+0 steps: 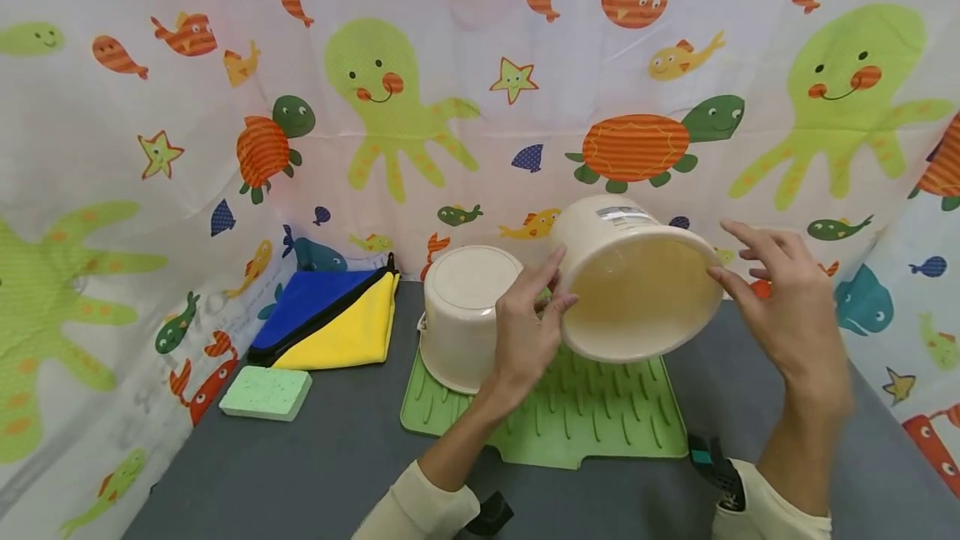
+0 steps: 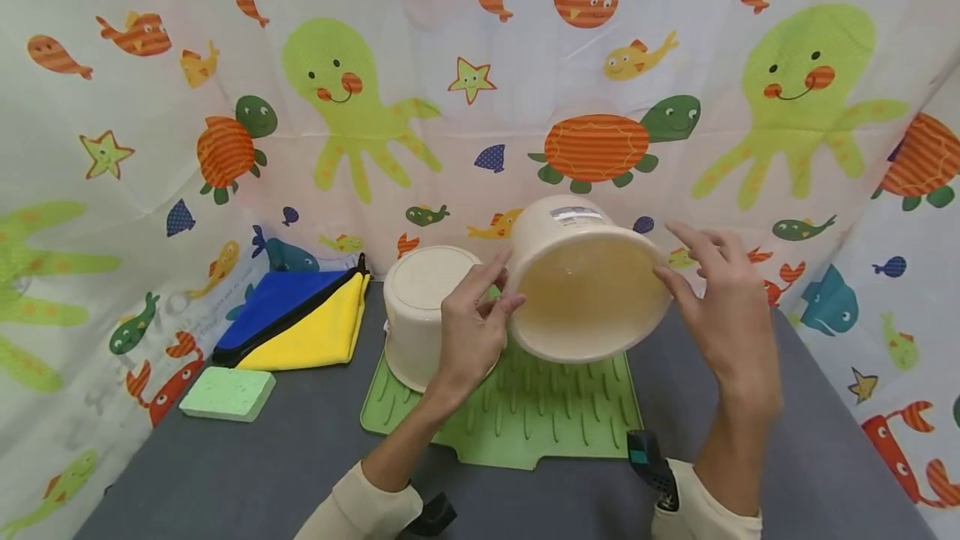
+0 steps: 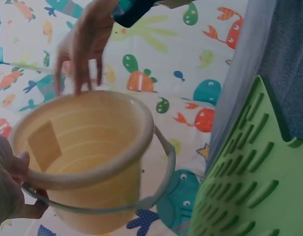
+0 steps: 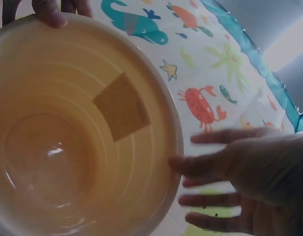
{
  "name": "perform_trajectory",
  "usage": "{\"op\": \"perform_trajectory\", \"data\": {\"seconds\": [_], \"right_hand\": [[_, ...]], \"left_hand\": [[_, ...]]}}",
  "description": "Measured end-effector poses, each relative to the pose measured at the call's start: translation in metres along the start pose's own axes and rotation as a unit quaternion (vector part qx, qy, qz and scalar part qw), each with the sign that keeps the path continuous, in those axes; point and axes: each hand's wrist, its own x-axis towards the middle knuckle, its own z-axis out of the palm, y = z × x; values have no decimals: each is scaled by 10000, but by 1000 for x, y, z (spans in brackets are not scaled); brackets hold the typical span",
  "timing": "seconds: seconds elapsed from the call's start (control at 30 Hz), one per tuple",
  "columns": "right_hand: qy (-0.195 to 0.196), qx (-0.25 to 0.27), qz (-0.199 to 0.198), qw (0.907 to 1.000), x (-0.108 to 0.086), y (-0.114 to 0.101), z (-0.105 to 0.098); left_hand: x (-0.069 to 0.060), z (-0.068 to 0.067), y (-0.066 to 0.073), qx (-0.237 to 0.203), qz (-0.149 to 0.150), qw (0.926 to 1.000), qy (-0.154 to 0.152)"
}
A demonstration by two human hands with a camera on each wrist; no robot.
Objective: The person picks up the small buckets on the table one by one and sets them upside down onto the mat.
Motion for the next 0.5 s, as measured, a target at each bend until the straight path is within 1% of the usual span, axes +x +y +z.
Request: {"op": "perform_trajectory", "data": {"seconds": [0.1, 0.13, 0.2, 0.27, 0.37, 0.43, 0.5], "right_hand": [[26, 312, -727, 9969, 4, -6, 5], [22, 362, -902, 9953, 4, -8, 7], [98, 384, -1118, 9929, 6, -11, 11], [246, 286, -1131, 9929, 8, -13, 15], [424, 160, -952, 9944, 9, -12, 23], [461, 20, -856, 9953, 9, -8, 28], [521, -124, -789, 9954, 9, -2, 32]], "left_hand": [[1, 1, -3, 141, 121, 9998, 54], [2, 1, -6, 135, 132, 9998, 68], [4, 1, -11, 107, 133, 9998, 84], [8, 1, -18, 178, 141, 9997, 51], [13, 3, -30, 464, 137, 9988, -87], [17, 6, -34, 763, 101, 9967, -273], [22, 11, -35, 1054, 46, 9930, -541]]}}
